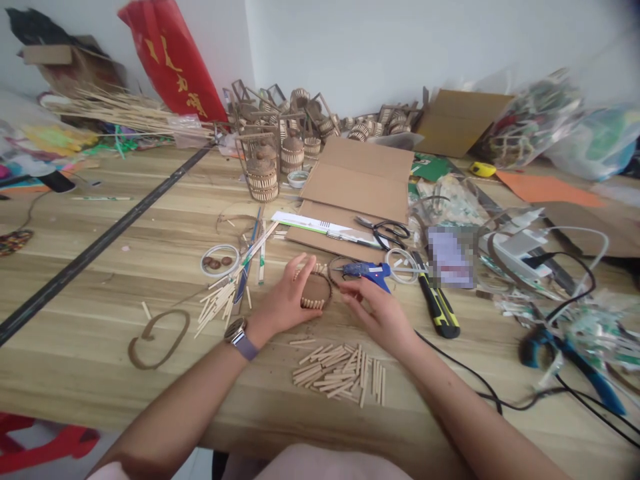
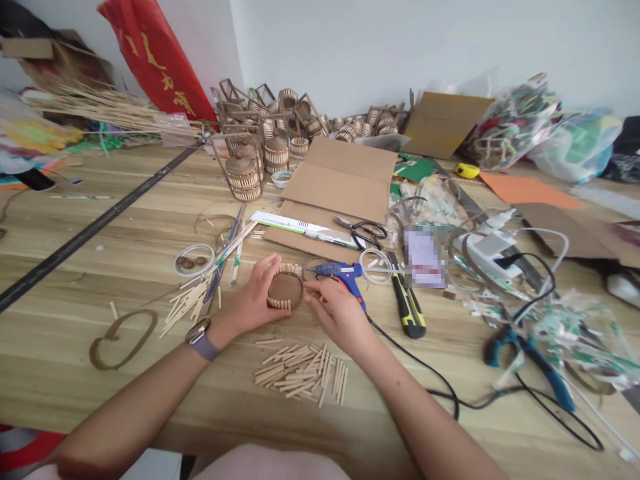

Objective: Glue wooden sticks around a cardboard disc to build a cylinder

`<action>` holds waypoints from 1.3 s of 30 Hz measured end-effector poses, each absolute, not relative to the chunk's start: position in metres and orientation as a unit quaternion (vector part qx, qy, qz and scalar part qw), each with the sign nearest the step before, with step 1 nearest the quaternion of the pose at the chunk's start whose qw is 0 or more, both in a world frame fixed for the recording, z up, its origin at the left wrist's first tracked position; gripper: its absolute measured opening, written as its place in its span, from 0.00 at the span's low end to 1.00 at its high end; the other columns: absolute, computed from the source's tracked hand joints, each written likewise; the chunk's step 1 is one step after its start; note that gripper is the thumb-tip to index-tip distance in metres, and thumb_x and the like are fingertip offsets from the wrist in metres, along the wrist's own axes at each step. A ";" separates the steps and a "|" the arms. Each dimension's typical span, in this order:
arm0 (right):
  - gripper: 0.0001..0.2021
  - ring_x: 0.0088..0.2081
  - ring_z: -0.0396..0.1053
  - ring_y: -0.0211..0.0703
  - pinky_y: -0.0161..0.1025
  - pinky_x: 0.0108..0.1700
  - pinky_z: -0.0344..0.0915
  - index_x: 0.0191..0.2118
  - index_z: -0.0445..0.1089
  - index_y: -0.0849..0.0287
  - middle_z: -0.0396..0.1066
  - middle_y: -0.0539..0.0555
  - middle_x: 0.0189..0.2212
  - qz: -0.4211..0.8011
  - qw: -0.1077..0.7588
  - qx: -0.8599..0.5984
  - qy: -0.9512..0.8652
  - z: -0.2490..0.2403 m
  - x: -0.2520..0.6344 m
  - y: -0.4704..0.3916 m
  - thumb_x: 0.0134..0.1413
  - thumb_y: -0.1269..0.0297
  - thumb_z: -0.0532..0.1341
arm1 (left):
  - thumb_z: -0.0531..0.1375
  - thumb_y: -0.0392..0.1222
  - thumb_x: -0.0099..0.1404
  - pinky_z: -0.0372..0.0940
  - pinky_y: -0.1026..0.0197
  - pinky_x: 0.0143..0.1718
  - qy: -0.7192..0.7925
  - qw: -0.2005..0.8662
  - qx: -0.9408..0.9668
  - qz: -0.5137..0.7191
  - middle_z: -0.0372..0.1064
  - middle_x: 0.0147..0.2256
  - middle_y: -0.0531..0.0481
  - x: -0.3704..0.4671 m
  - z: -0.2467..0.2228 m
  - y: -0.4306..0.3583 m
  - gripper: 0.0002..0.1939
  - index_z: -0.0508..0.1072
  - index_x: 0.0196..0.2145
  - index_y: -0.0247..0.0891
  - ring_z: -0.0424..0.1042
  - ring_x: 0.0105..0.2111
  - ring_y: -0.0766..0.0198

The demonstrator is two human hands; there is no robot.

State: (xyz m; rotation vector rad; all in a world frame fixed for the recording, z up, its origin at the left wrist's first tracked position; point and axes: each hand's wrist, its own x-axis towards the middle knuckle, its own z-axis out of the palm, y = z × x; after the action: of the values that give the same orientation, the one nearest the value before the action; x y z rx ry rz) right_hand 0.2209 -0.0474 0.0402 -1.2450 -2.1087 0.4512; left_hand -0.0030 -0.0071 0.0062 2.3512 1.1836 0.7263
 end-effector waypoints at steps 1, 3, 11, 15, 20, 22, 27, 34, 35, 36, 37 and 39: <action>0.14 0.41 0.73 0.48 0.44 0.43 0.70 0.48 0.71 0.57 0.75 0.59 0.38 0.169 0.320 -0.462 -0.810 0.042 0.227 -0.053 0.67 0.59 0.52 | 0.73 0.40 0.51 0.56 0.37 0.62 0.428 0.206 0.841 0.258 0.38 0.66 0.35 -0.003 0.007 -0.007 0.62 0.32 0.67 0.50 0.51 0.65 0.40; 0.20 0.49 0.71 0.52 0.49 0.50 0.68 0.52 0.70 0.57 0.74 0.62 0.45 0.173 0.305 -0.412 -0.841 0.043 0.238 -0.068 0.66 0.51 0.52 | 0.73 0.40 0.51 0.56 0.37 0.62 0.432 0.210 0.839 0.255 0.38 0.66 0.35 -0.003 0.008 -0.008 0.62 0.32 0.67 0.51 0.52 0.65 0.40; 0.41 0.67 0.46 0.68 0.73 0.63 0.40 0.67 0.53 0.46 0.50 0.63 0.68 0.168 0.077 -0.301 -0.935 0.023 0.229 -0.119 0.51 0.35 0.59 | 0.73 0.37 0.51 0.59 0.38 0.60 0.421 0.193 0.842 0.276 0.38 0.66 0.36 -0.002 0.009 -0.008 0.64 0.30 0.67 0.53 0.53 0.65 0.40; 0.32 0.68 0.46 0.63 0.70 0.64 0.40 0.65 0.58 0.43 0.51 0.57 0.68 0.174 0.095 -0.279 -0.940 0.019 0.202 -0.108 0.57 0.40 0.58 | 0.73 0.36 0.50 0.58 0.39 0.61 0.414 0.195 0.841 0.288 0.39 0.66 0.36 -0.002 0.007 -0.006 0.64 0.31 0.68 0.53 0.51 0.65 0.40; 0.22 0.67 0.50 0.49 0.55 0.68 0.45 0.64 0.60 0.52 0.57 0.54 0.66 0.190 0.075 -0.254 -0.945 0.017 0.191 -0.095 0.68 0.56 0.51 | 0.73 0.36 0.50 0.59 0.39 0.60 0.405 0.198 0.841 0.297 0.39 0.66 0.36 -0.001 0.005 -0.004 0.64 0.31 0.68 0.53 0.52 0.65 0.40; 0.21 0.66 0.53 0.46 0.52 0.69 0.45 0.63 0.62 0.54 0.60 0.53 0.64 0.182 0.083 -0.270 -0.942 0.015 0.192 -0.093 0.69 0.57 0.50 | 0.73 0.36 0.50 0.57 0.39 0.61 0.401 0.193 0.844 0.300 0.39 0.66 0.35 -0.001 0.005 -0.004 0.64 0.31 0.68 0.52 0.52 0.65 0.40; 0.20 0.65 0.57 0.45 0.49 0.69 0.43 0.61 0.65 0.55 0.64 0.52 0.62 0.165 0.115 -0.295 -0.934 0.008 0.195 -0.087 0.69 0.58 0.50 | 0.73 0.36 0.50 0.56 0.38 0.62 0.403 0.191 0.844 0.297 0.40 0.65 0.33 0.000 0.007 -0.004 0.63 0.32 0.68 0.50 0.50 0.65 0.39; 0.21 0.65 0.57 0.45 0.51 0.69 0.43 0.62 0.64 0.55 0.65 0.55 0.61 0.172 0.121 -0.298 -0.931 0.007 0.198 -0.080 0.69 0.58 0.50 | 0.73 0.36 0.50 0.55 0.38 0.62 0.404 0.183 0.846 0.295 0.40 0.65 0.34 -0.002 0.008 -0.005 0.63 0.32 0.68 0.50 0.50 0.65 0.39; 0.21 0.65 0.57 0.45 0.51 0.69 0.43 0.62 0.64 0.55 0.65 0.55 0.61 0.172 0.121 -0.299 -0.931 0.007 0.198 -0.081 0.69 0.58 0.50 | 0.73 0.37 0.50 0.55 0.37 0.62 0.403 0.181 0.847 0.296 0.41 0.65 0.34 -0.002 0.007 -0.004 0.63 0.32 0.68 0.50 0.50 0.65 0.39; 0.21 0.65 0.57 0.45 0.51 0.69 0.43 0.62 0.64 0.56 0.65 0.55 0.61 0.171 0.120 -0.301 -0.930 0.007 0.198 -0.081 0.69 0.58 0.50 | 0.73 0.37 0.51 0.55 0.37 0.62 0.401 0.179 0.848 0.297 0.41 0.65 0.34 -0.003 0.007 -0.004 0.63 0.32 0.68 0.50 0.49 0.65 0.39; 0.21 0.65 0.57 0.45 0.51 0.69 0.43 0.62 0.64 0.56 0.65 0.54 0.61 0.169 0.120 -0.303 -0.930 0.006 0.197 -0.082 0.69 0.58 0.49 | 0.73 0.37 0.51 0.54 0.37 0.62 0.400 0.176 0.849 0.298 0.40 0.65 0.34 -0.003 0.007 -0.004 0.63 0.32 0.68 0.50 0.49 0.66 0.39; 0.21 0.65 0.56 0.45 0.51 0.69 0.43 0.62 0.64 0.56 0.64 0.54 0.61 0.166 0.122 -0.304 -0.930 0.005 0.196 -0.083 0.70 0.58 0.49 | 0.72 0.37 0.51 0.54 0.36 0.62 0.397 0.171 0.851 0.299 0.41 0.65 0.34 -0.003 0.007 -0.004 0.62 0.32 0.68 0.50 0.49 0.66 0.39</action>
State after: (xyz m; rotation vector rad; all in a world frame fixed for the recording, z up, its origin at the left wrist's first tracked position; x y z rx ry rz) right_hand 0.1964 -0.0825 0.0055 -0.8878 -2.7144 0.4841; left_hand -0.0033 -0.0035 0.0073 2.4153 1.1257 0.8501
